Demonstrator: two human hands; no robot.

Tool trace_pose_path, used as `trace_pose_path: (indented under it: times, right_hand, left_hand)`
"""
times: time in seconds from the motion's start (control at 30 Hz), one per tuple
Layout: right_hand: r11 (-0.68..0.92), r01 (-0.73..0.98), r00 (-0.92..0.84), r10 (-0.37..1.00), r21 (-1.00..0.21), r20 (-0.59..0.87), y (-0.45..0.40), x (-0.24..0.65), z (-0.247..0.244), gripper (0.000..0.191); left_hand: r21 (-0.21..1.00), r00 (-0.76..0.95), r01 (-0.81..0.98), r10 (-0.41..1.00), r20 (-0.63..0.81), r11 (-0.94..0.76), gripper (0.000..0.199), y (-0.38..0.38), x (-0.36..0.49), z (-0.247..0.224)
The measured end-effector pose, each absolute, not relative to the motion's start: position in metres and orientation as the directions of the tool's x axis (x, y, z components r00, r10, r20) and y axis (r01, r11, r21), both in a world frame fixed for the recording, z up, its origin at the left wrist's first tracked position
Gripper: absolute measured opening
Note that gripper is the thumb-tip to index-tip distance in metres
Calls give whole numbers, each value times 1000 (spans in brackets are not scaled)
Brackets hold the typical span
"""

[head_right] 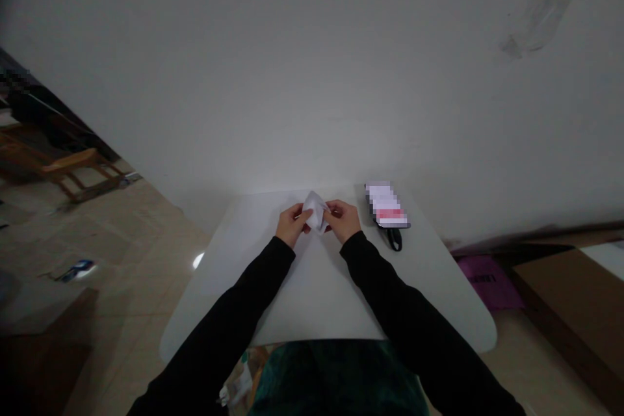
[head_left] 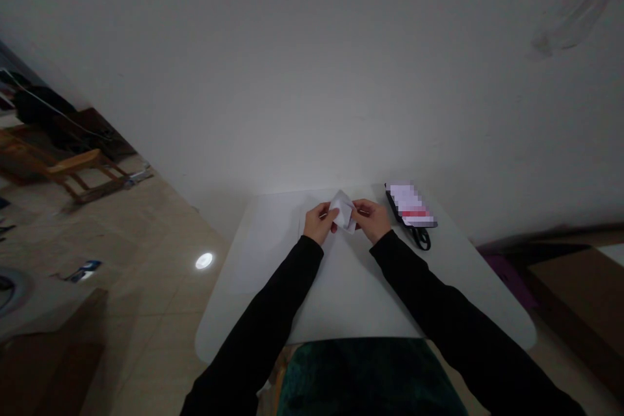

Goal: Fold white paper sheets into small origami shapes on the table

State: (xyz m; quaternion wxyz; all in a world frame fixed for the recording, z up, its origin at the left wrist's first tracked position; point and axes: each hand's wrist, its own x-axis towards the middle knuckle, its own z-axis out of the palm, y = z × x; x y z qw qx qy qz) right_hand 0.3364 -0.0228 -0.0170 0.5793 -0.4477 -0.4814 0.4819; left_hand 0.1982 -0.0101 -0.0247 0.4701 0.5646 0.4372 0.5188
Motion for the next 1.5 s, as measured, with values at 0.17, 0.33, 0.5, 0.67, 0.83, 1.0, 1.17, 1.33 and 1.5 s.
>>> trace_pose_path:
  times: [0.17, 0.33, 0.5, 0.67, 0.83, 1.0, 1.17, 1.33, 1.5]
  right_hand:
    - [152, -127, 117, 984, -980, 138, -22, 335, -21, 33]
    - [157, -44, 171, 974, -987, 147, -22, 333, -30, 25]
    - [190, 50, 195, 961, -980, 197, -24, 330, -36, 23]
    - [213, 70, 196, 955, -975, 223, -29, 325, -31, 26]
    - [206, 17, 202, 958, -978, 205, -30, 322, -31, 28]
    - [222, -1, 220, 951, -975, 216, -27, 326, -32, 27]
    - [252, -4, 229, 942, -968, 245, -31, 322, -31, 26]
    - [246, 8, 231, 942, -969, 241, -33, 317, -32, 28]
    - [262, 77, 257, 927, -962, 273, -35, 320, -27, 28]
  left_hand:
    - [954, 116, 182, 969, 219, -238, 33, -10, 197, -29]
    - [859, -6, 412, 942, 335, -303, 26, -16, 199, -29]
    - [773, -102, 537, 883, 457, -338, 21, -19, 199, -29]
    - [806, -166, 491, 873, 459, -330, 25, -17, 197, -34]
    - [798, -149, 460, 852, 502, -390, 20, -19, 198, -31]
    - [827, -143, 394, 862, 486, -401, 14, -18, 204, -32]
    - [902, -203, 300, 904, 377, -309, 17, -13, 202, -38]
    - [764, -130, 509, 842, 523, -396, 9, -22, 200, -28]
    - [829, -199, 448, 866, 458, -336, 19, -25, 205, -23]
